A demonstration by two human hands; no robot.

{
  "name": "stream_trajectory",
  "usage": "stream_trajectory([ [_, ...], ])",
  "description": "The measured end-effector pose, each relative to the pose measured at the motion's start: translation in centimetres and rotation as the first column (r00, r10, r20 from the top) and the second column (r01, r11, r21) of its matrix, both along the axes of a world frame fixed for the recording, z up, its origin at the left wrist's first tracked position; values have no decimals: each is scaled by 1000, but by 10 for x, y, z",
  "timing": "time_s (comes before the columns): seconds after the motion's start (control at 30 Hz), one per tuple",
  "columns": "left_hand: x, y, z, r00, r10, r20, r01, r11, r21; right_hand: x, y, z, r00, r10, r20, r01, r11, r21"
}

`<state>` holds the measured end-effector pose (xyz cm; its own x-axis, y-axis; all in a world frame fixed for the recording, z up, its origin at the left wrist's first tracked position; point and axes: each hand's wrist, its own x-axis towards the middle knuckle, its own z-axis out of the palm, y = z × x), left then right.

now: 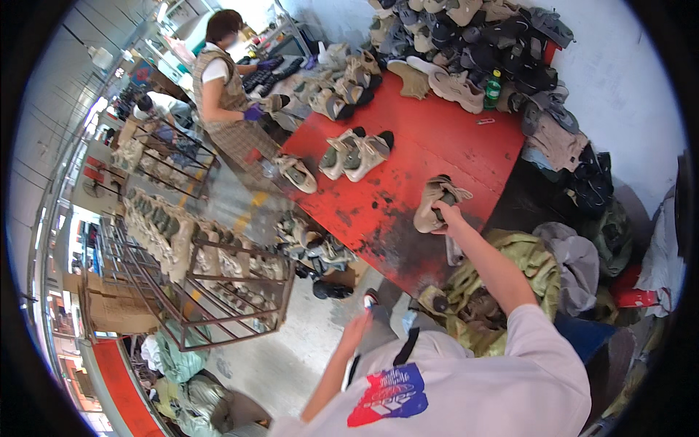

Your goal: The person repeatedly picks beige shoes from a red workbench, inserts metal shoe trees into them, and places the shoes into a large rotating drum. The cycle continues with multiple shoes throughout the clip.

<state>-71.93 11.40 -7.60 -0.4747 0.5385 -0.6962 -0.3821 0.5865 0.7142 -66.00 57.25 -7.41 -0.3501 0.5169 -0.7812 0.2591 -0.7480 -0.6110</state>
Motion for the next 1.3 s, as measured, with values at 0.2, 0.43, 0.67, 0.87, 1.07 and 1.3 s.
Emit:
stream_trajectory([
  [0.2, 90, -256, -2, 847, 530, 43, -431, 731, -529, -96, 79, -73, 881, 94, 464, -399, 673, 622],
  [0.43, 128, -336, -32, 883, 467, 51, -406, 813, -418, -180, 11, 16, 764, 639, 90, -368, 316, 875],
  [0.67, 123, -346, -98, 974, 67, 217, 9, 944, -330, 42, -207, 131, 92, 770, -631, -607, 546, 577],
  [0.87, 105, -390, -142, 966, -96, 242, 137, 978, -158, 236, -366, 5, 511, 671, -538, -750, 653, 102],
  [1.07, 92, -380, -94, 998, -58, 15, 58, 850, -523, 431, -424, -132, 992, 81, 95, -73, 993, -89],
  [1.3, 163, -387, -85, 995, -55, 88, 92, 862, -498, 512, -395, -182, 829, 374, 416, -415, 910, 10],
])
